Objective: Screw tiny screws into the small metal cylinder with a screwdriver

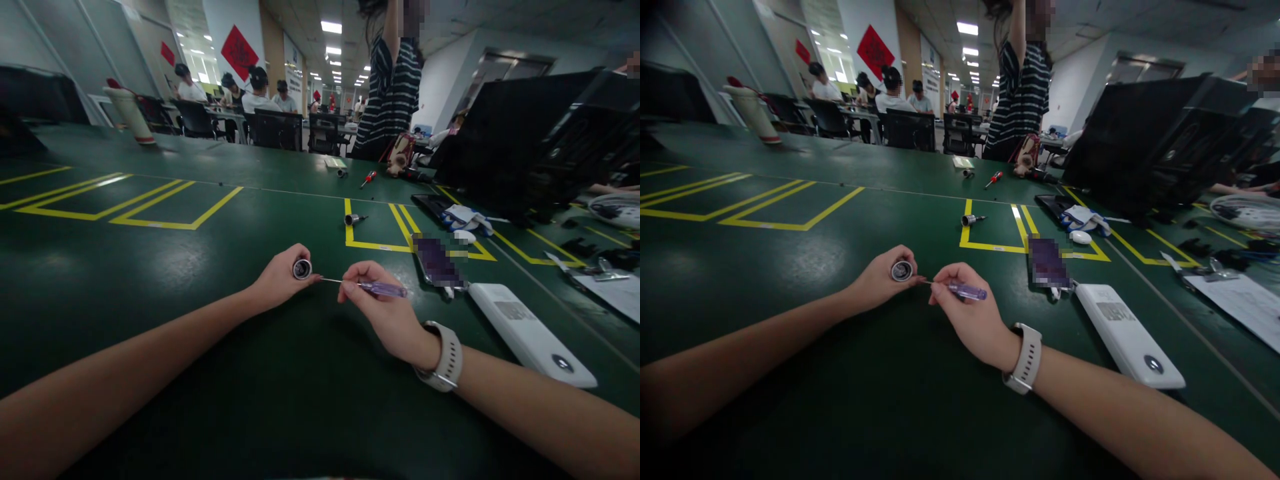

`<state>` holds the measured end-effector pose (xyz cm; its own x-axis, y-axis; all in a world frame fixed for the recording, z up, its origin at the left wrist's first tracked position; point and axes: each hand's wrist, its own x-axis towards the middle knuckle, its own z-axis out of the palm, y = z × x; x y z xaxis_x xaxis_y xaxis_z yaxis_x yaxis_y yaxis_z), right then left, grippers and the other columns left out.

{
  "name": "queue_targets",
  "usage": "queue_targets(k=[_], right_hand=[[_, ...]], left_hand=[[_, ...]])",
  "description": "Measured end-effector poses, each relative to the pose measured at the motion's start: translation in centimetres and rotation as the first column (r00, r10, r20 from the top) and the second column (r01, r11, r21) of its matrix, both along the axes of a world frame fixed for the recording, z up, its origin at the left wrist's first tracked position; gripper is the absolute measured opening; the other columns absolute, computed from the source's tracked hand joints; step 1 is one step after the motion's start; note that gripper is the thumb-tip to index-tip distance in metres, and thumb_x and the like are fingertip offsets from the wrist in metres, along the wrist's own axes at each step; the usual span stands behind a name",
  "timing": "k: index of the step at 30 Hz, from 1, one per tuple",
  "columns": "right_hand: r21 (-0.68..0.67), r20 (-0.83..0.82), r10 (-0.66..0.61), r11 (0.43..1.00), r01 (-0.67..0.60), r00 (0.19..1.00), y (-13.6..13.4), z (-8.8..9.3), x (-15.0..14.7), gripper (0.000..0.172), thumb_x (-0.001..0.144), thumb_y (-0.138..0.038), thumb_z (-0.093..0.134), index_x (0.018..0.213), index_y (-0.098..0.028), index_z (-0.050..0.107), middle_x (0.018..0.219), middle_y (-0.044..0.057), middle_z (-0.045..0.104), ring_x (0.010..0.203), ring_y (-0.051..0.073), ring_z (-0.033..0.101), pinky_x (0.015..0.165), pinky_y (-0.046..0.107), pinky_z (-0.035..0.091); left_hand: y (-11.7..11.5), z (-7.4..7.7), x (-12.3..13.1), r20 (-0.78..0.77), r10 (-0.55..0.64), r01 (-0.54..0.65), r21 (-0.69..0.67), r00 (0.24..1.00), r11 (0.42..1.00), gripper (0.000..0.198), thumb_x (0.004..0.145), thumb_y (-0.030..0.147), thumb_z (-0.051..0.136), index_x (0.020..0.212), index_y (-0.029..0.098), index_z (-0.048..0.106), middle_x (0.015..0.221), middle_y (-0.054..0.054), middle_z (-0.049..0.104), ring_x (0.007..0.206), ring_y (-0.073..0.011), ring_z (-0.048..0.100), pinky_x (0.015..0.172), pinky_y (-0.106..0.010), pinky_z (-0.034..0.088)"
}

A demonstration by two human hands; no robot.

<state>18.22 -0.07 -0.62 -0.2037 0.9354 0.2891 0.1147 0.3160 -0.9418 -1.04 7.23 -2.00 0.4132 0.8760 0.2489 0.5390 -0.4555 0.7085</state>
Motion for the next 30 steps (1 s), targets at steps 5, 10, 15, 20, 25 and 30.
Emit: queue_targets(k=[5, 10, 15, 20, 25, 30], right_hand=[[0.014, -0.131, 0.129, 0.992, -0.129, 0.983, 1.0, -1.1, -0.9, 0.012, 0.082, -0.025, 0.061, 0.092, -0.018, 0.058, 0.088, 0.002, 0.064, 0.083, 0.014, 0.062, 0.075, 0.029, 0.051], [-0.003, -0.079, 0.180, 0.984, -0.180, 0.981, 0.8, -2.0, -1.0, 0.017, 0.086, -0.028, 0.055, 0.098, -0.018, 0.062, 0.098, 0.005, 0.066, 0.093, 0.016, 0.062, 0.082, 0.034, 0.050], [0.016, -0.075, 0.199, 0.980, -0.199, 0.977, 0.5, -1.8, -1.1, 0.019, 0.089, -0.026, 0.050, 0.101, -0.019, 0.063, 0.104, 0.006, 0.066, 0.100, 0.017, 0.060, 0.087, 0.034, 0.048], [-0.040, -0.134, 0.248, 0.966, -0.256, 0.959, 0.5, -1.8, -1.4, 0.020, 0.089, -0.026, 0.052, 0.103, -0.019, 0.064, 0.107, 0.007, 0.066, 0.101, 0.017, 0.061, 0.087, 0.035, 0.048], [-0.162, -0.326, 0.245, 0.937, -0.309, 0.913, 0.7, -2.1, -1.4, 0.019, 0.088, -0.027, 0.051, 0.096, -0.018, 0.066, 0.101, 0.008, 0.068, 0.095, 0.018, 0.063, 0.078, 0.033, 0.050], [-0.247, -0.415, 0.210, 0.910, -0.332, 0.885, 0.7, -1.9, -1.6, 0.018, 0.086, -0.025, 0.051, 0.092, -0.017, 0.065, 0.099, 0.009, 0.069, 0.091, 0.018, 0.063, 0.073, 0.031, 0.049]], left_hand=[[-0.5, -0.2, -0.1, 0.002, -0.007, 0.007, -0.041, 1.000, 0.999, 0.022, 0.072, 0.038, 0.063, 0.073, 0.017, 0.055, 0.066, 0.002, 0.056, 0.062, -0.0133, 0.052, 0.056, -0.025, 0.039], [-0.7, -0.5, -0.3, -0.080, 0.009, -0.001, 0.093, 0.997, 0.996, 0.016, 0.074, 0.031, 0.057, 0.066, 0.018, 0.050, 0.064, 0.003, 0.052, 0.061, -0.0128, 0.050, 0.058, -0.025, 0.037], [-0.8, -0.6, -0.5, -0.134, 0.033, 0.002, 0.249, 0.990, 0.969, 0.018, 0.077, 0.031, 0.055, 0.066, 0.019, 0.049, 0.066, 0.002, 0.052, 0.065, -0.0141, 0.050, 0.066, -0.029, 0.037], [-1.1, -0.6, -0.5, -0.082, 0.078, -0.055, 0.253, 0.994, 0.966, 0.022, 0.079, 0.032, 0.055, 0.063, 0.020, 0.047, 0.067, 0.002, 0.051, 0.065, -0.0137, 0.049, 0.065, -0.028, 0.037], [-1.2, -0.6, -0.5, -0.034, 0.033, -0.025, 0.204, 0.999, 0.979, 0.025, 0.078, 0.036, 0.058, 0.063, 0.020, 0.046, 0.066, 0.003, 0.050, 0.064, -0.0133, 0.049, 0.063, -0.027, 0.037], [-1.0, -0.8, -0.6, 0.010, -0.019, 0.017, 0.204, 1.000, 0.979, 0.026, 0.078, 0.034, 0.059, 0.062, 0.019, 0.045, 0.063, 0.003, 0.048, 0.060, -0.0115, 0.047, 0.059, -0.025, 0.037]])
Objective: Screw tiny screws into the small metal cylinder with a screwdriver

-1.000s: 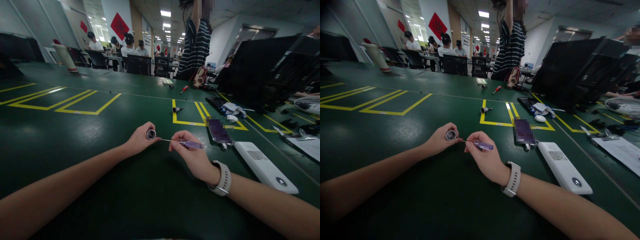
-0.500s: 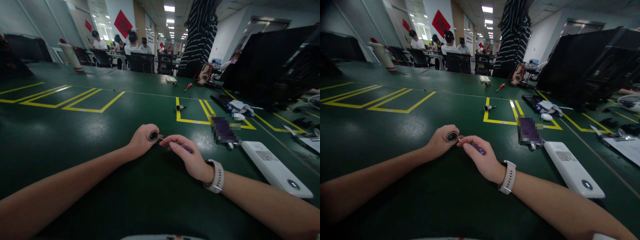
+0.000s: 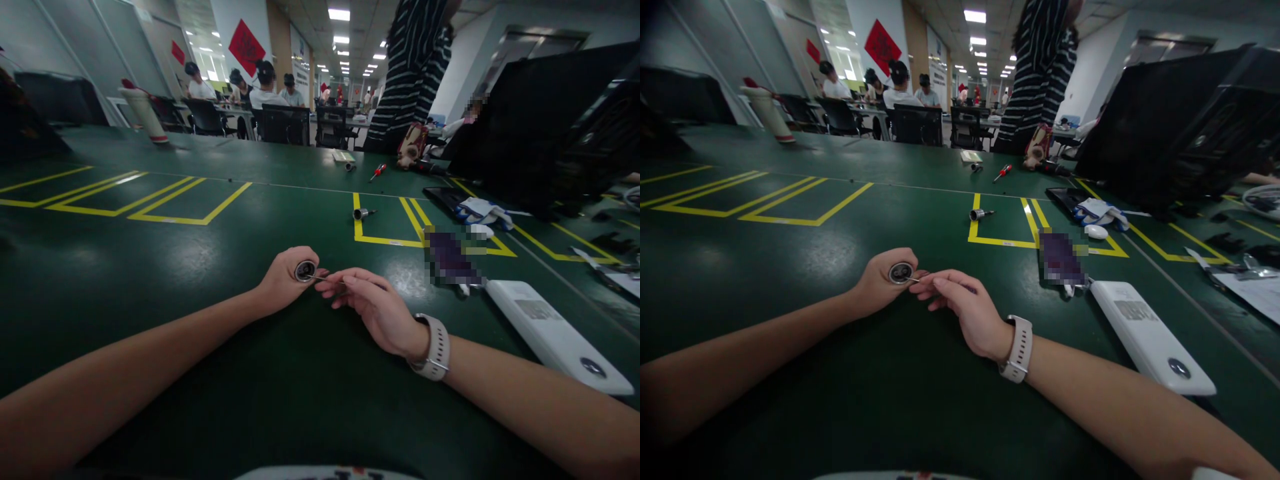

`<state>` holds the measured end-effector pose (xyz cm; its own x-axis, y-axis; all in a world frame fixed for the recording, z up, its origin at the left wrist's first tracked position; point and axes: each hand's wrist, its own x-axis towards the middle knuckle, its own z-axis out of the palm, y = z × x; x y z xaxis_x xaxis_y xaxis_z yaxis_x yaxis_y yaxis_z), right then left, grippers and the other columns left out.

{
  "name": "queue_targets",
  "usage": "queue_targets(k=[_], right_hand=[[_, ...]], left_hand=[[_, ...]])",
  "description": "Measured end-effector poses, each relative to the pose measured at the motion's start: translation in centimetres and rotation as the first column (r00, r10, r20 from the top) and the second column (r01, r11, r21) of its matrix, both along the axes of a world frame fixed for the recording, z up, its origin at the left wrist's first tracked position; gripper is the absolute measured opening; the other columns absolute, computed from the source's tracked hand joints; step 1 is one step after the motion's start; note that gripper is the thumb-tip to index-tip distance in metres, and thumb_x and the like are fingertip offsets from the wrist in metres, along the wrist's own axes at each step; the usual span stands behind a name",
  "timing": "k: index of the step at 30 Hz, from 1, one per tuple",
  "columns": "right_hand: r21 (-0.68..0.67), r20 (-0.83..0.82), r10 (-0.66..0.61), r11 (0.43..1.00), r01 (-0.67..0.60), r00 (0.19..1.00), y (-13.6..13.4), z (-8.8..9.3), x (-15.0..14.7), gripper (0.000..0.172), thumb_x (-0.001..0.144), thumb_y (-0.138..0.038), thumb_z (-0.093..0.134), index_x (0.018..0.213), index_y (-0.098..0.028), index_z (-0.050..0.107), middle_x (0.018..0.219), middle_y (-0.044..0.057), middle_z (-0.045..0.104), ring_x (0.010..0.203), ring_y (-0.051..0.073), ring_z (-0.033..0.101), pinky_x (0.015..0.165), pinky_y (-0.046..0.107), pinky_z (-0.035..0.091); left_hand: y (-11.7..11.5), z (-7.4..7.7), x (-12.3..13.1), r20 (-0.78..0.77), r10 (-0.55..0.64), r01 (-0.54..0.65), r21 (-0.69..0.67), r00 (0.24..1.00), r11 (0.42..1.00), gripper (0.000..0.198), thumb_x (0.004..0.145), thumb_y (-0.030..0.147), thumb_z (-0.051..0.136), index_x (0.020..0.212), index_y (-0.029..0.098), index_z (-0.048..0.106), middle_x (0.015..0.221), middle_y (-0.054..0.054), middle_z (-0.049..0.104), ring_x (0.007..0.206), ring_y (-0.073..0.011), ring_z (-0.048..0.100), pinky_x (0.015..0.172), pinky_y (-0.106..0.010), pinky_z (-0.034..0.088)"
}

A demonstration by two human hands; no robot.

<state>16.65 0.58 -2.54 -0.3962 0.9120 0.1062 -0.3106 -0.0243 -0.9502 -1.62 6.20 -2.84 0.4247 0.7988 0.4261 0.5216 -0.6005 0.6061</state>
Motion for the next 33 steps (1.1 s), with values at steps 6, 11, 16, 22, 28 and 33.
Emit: queue_targets(k=[6, 11, 16, 22, 28, 33], right_hand=[[0.125, 0.058, 0.013, 0.992, -0.020, 0.998, -0.28, -0.53, -0.17, 0.019, 0.088, -0.028, 0.051, 0.100, -0.022, 0.065, 0.110, 0.006, 0.065, 0.094, 0.016, 0.059, 0.076, 0.030, 0.046], [0.132, 0.046, -0.025, 0.991, 0.019, 0.999, -0.12, -0.76, 0.09, 0.020, 0.090, -0.027, 0.049, 0.099, -0.021, 0.065, 0.102, 0.005, 0.066, 0.092, 0.017, 0.060, 0.076, 0.032, 0.046], [0.247, 0.075, -0.127, 0.963, 0.105, 0.989, -0.21, -0.71, 0.38, 0.019, 0.090, -0.026, 0.048, 0.096, -0.021, 0.066, 0.096, 0.004, 0.067, 0.091, 0.017, 0.061, 0.077, 0.033, 0.046], [0.350, 0.224, -0.182, 0.932, 0.095, 0.957, -0.62, 0.03, 0.36, 0.020, 0.089, -0.025, 0.049, 0.098, -0.020, 0.066, 0.095, 0.004, 0.066, 0.092, 0.017, 0.060, 0.084, 0.035, 0.046], [0.342, 0.173, -0.244, 0.923, 0.174, 0.954, -0.43, -0.18, 0.73, 0.021, 0.089, -0.024, 0.047, 0.086, -0.018, 0.066, 0.083, 0.003, 0.066, 0.081, 0.016, 0.061, 0.077, 0.032, 0.047], [0.264, 0.246, -0.292, 0.938, 0.227, 0.924, -0.01, -0.64, 0.71, 0.031, 0.089, -0.030, 0.044, 0.067, -0.017, 0.062, 0.061, 0.000, 0.059, 0.061, 0.013, 0.056, 0.061, 0.027, 0.044]], left_hand=[[0.43, -0.53, 0.13, 0.109, 0.045, -0.049, 0.030, 0.993, 0.998, 0.026, 0.075, 0.031, 0.062, 0.060, 0.018, 0.046, 0.061, 0.004, 0.046, 0.056, -0.0098, 0.044, 0.053, -0.023, 0.035], [0.57, -0.62, 0.12, 0.078, 0.015, -0.019, 0.052, 0.997, 0.998, 0.023, 0.075, 0.028, 0.062, 0.062, 0.017, 0.047, 0.062, 0.004, 0.048, 0.057, -0.0095, 0.046, 0.053, -0.023, 0.036], [0.72, -0.80, -0.03, -0.016, 0.034, -0.033, 0.079, 0.999, 0.996, 0.020, 0.077, 0.027, 0.060, 0.065, 0.017, 0.049, 0.064, 0.004, 0.049, 0.058, -0.0098, 0.047, 0.054, -0.023, 0.036], [0.56, -0.57, 0.17, -0.095, 0.041, -0.031, 0.096, 0.995, 0.995, 0.022, 0.078, 0.029, 0.059, 0.063, 0.017, 0.048, 0.064, 0.003, 0.050, 0.059, -0.0112, 0.047, 0.056, -0.025, 0.036], [0.56, -0.41, 0.18, -0.188, 0.101, -0.088, 0.078, 0.977, 0.993, 0.018, 0.079, 0.025, 0.058, 0.065, 0.017, 0.049, 0.065, 0.002, 0.051, 0.062, -0.0126, 0.049, 0.058, -0.026, 0.036], [0.71, -0.50, 0.25, -0.190, 0.141, -0.134, 0.047, 0.972, 0.990, 0.018, 0.078, 0.027, 0.059, 0.066, 0.017, 0.050, 0.067, 0.002, 0.052, 0.062, -0.0129, 0.049, 0.058, -0.026, 0.036]])
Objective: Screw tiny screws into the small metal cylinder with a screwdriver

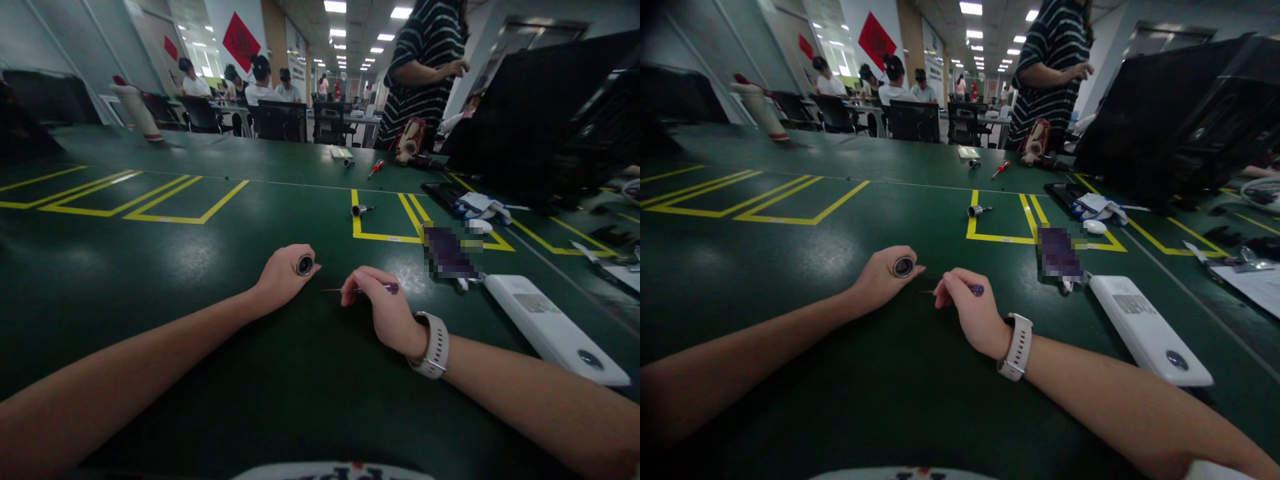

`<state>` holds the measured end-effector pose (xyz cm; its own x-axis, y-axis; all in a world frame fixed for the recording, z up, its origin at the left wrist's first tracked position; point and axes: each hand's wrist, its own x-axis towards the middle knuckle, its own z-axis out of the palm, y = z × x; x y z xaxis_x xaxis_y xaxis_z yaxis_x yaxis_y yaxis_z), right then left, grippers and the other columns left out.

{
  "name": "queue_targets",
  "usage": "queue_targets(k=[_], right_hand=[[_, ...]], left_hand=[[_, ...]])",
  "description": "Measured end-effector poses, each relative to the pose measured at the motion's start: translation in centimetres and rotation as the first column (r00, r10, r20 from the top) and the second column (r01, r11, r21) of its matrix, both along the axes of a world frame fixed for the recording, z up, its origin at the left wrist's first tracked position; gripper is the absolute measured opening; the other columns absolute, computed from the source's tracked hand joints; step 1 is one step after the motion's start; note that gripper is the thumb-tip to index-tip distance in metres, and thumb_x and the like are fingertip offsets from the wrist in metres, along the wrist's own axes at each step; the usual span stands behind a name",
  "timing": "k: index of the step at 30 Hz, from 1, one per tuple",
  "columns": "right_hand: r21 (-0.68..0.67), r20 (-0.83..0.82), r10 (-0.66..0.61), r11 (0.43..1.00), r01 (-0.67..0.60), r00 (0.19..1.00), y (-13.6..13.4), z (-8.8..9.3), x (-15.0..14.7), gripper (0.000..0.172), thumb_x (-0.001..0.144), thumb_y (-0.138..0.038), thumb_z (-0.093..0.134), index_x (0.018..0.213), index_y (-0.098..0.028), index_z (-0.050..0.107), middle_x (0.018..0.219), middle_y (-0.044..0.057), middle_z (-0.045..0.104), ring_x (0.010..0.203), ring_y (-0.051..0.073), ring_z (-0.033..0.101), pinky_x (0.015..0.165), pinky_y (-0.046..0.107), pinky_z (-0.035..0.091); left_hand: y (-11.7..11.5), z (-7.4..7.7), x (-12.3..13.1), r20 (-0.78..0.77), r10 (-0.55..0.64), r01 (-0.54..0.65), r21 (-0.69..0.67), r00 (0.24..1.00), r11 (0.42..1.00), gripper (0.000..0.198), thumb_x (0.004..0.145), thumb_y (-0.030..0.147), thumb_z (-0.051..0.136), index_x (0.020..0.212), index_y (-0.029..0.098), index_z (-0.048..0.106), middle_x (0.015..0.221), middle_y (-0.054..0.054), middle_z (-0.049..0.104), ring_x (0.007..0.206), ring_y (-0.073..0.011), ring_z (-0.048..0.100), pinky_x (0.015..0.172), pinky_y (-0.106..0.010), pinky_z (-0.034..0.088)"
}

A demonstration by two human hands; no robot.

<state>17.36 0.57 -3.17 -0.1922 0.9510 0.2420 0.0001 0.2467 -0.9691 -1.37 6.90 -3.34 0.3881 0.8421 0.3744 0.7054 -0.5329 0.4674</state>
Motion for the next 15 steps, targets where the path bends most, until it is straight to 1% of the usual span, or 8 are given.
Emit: queue_targets(k=[2, 5, 11, 15], right_hand=[[-0.045, 0.006, -0.035, 0.998, 0.036, 0.999, 0.14, -0.15, -0.08, 0.034, 0.088, -0.033, 0.045, 0.064, -0.017, 0.061, 0.056, -0.001, 0.057, 0.057, 0.012, 0.055, 0.057, 0.026, 0.042], [-0.057, 0.008, -0.084, 0.995, 0.085, 0.996, 0.26, -0.35, -0.10, 0.034, 0.088, -0.035, 0.046, 0.062, -0.017, 0.060, 0.054, -0.002, 0.056, 0.054, 0.011, 0.054, 0.055, 0.025, 0.041], [-0.110, 0.022, -0.118, 0.987, 0.120, 0.993, 0.54, -0.70, 0.02, 0.036, 0.086, -0.037, 0.047, 0.058, -0.018, 0.058, 0.050, -0.003, 0.052, 0.048, 0.010, 0.051, 0.051, 0.024, 0.039], [-0.106, -0.005, -0.147, 0.984, 0.145, 0.989, 0.75, -0.73, 0.04, 0.037, 0.086, -0.038, 0.047, 0.056, -0.018, 0.057, 0.048, -0.003, 0.050, 0.046, 0.010, 0.048, 0.049, 0.024, 0.037]], left_hand=[[0.02, -0.03, 0.05, 0.001, -0.002, 0.002, 0.004, 1.000, 1.000, 0.019, 0.078, 0.027, 0.060, 0.066, 0.017, 0.050, 0.066, 0.002, 0.052, 0.061, -0.0127, 0.049, 0.057, -0.026, 0.036], [0.06, -0.05, 0.07, 0.004, -0.017, 0.017, 0.003, 1.000, 1.000, 0.018, 0.078, 0.027, 0.060, 0.066, 0.017, 0.050, 0.066, 0.002, 0.052, 0.062, -0.0128, 0.049, 0.058, -0.027, 0.036], [0.17, -0.07, -0.01, 0.009, -0.016, 0.016, -0.018, 1.000, 1.000, 0.018, 0.078, 0.028, 0.061, 0.067, 0.017, 0.051, 0.067, 0.002, 0.053, 0.063, -0.0132, 0.050, 0.058, -0.027, 0.037], [0.11, -0.11, -0.02, 0.010, -0.014, 0.014, -0.021, 1.000, 1.000, 0.018, 0.078, 0.029, 0.060, 0.068, 0.017, 0.051, 0.068, 0.002, 0.053, 0.063, -0.0128, 0.050, 0.058, -0.027, 0.037]])
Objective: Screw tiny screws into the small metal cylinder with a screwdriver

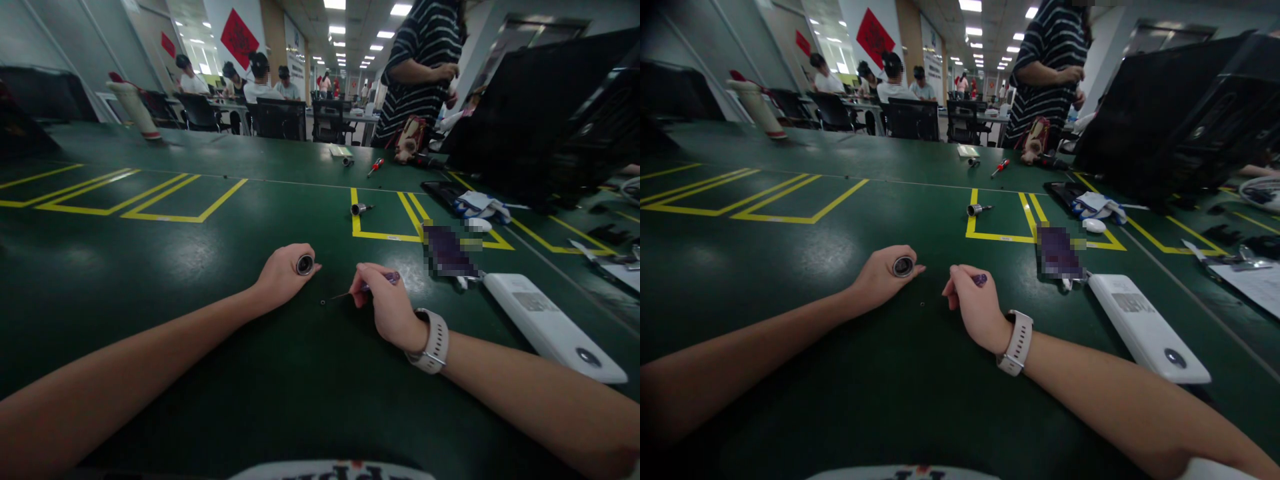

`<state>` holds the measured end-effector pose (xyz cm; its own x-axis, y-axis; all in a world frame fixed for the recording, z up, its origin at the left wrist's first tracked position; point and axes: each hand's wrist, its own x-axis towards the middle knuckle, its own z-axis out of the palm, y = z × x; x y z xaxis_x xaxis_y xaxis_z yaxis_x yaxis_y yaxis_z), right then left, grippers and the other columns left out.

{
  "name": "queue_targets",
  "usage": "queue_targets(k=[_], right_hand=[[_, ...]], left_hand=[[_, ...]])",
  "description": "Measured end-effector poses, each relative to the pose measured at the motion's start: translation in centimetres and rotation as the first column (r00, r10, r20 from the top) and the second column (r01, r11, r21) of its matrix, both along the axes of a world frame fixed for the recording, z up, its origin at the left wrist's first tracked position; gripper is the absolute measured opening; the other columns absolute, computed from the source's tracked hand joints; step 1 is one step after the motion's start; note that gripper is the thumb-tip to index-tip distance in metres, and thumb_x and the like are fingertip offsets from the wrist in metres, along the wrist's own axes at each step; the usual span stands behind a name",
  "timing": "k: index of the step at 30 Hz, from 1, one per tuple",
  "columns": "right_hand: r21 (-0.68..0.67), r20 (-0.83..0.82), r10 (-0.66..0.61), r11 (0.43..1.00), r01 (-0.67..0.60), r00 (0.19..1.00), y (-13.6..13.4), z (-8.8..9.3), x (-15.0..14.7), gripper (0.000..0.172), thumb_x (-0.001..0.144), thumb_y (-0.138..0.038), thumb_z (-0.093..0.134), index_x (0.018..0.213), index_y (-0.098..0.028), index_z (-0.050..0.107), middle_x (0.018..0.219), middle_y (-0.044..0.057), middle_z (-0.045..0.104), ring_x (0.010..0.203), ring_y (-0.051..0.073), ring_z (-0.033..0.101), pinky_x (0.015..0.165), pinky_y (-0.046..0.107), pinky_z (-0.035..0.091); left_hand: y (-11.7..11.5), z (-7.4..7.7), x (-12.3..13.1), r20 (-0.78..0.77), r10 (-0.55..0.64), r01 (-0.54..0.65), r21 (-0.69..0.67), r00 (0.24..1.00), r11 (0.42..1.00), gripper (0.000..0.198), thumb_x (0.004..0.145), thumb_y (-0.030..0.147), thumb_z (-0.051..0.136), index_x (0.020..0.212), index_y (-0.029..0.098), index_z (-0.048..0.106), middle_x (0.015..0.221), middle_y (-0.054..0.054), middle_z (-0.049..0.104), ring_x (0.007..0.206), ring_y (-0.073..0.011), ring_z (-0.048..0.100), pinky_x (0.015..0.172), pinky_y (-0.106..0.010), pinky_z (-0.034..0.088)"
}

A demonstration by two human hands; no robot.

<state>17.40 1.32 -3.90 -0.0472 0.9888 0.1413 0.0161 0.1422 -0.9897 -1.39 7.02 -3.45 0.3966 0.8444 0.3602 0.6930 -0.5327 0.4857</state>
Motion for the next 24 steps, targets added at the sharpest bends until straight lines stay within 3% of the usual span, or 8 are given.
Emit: queue_targets(k=[3, 8, 18, 24], right_hand=[[0.029, -0.024, -0.037, 0.999, 0.037, 0.999, 0.1, 0.1, 0.1, 0.037, 0.087, -0.038, 0.047, 0.056, -0.019, 0.056, 0.050, -0.003, 0.050, 0.048, 0.010, 0.048, 0.050, 0.024, 0.037], [0.035, 0.026, 0.031, 0.999, -0.032, 0.999, -0.1, 0.3, 0.2, 0.038, 0.087, -0.039, 0.047, 0.056, -0.019, 0.055, 0.051, -0.003, 0.049, 0.050, 0.011, 0.047, 0.051, 0.025, 0.037], [0.180, -0.006, 0.007, 0.984, -0.005, 1.000, -0.3, 0.3, -0.1, 0.036, 0.085, -0.039, 0.055, 0.056, -0.018, 0.051, 0.051, -0.005, 0.044, 0.049, 0.009, 0.040, 0.049, 0.024, 0.031], [0.195, 0.096, 0.039, 0.979, -0.057, 0.995, -0.5, 1.5, 0.1, 0.032, 0.083, -0.038, 0.058, 0.059, -0.018, 0.050, 0.054, -0.005, 0.043, 0.051, 0.009, 0.039, 0.050, 0.024, 0.032]], left_hand=[[0.0, 0.0, 0.0, 0.008, -0.006, 0.006, -0.002, 1.000, 1.000, 0.018, 0.078, 0.029, 0.060, 0.067, 0.017, 0.050, 0.068, 0.002, 0.053, 0.062, -0.0126, 0.049, 0.057, -0.027, 0.037], [-0.1, 0.0, 0.0, 0.019, -0.020, 0.020, -0.013, 1.000, 1.000, 0.019, 0.077, 0.030, 0.061, 0.067, 0.017, 0.050, 0.067, 0.002, 0.053, 0.062, -0.0126, 0.049, 0.057, -0.027, 0.037], [0.0, -0.1, 0.1, 0.022, -0.032, 0.033, -0.008, 0.999, 0.999, 0.020, 0.077, 0.030, 0.061, 0.066, 0.017, 0.050, 0.065, 0.003, 0.052, 0.061, -0.0124, 0.049, 0.057, -0.026, 0.036], [-0.1, 0.0, 0.0, 0.029, -0.040, 0.041, -0.015, 0.999, 0.999, 0.019, 0.078, 0.030, 0.060, 0.067, 0.017, 0.050, 0.066, 0.003, 0.052, 0.061, -0.0121, 0.049, 0.056, -0.026, 0.037]])
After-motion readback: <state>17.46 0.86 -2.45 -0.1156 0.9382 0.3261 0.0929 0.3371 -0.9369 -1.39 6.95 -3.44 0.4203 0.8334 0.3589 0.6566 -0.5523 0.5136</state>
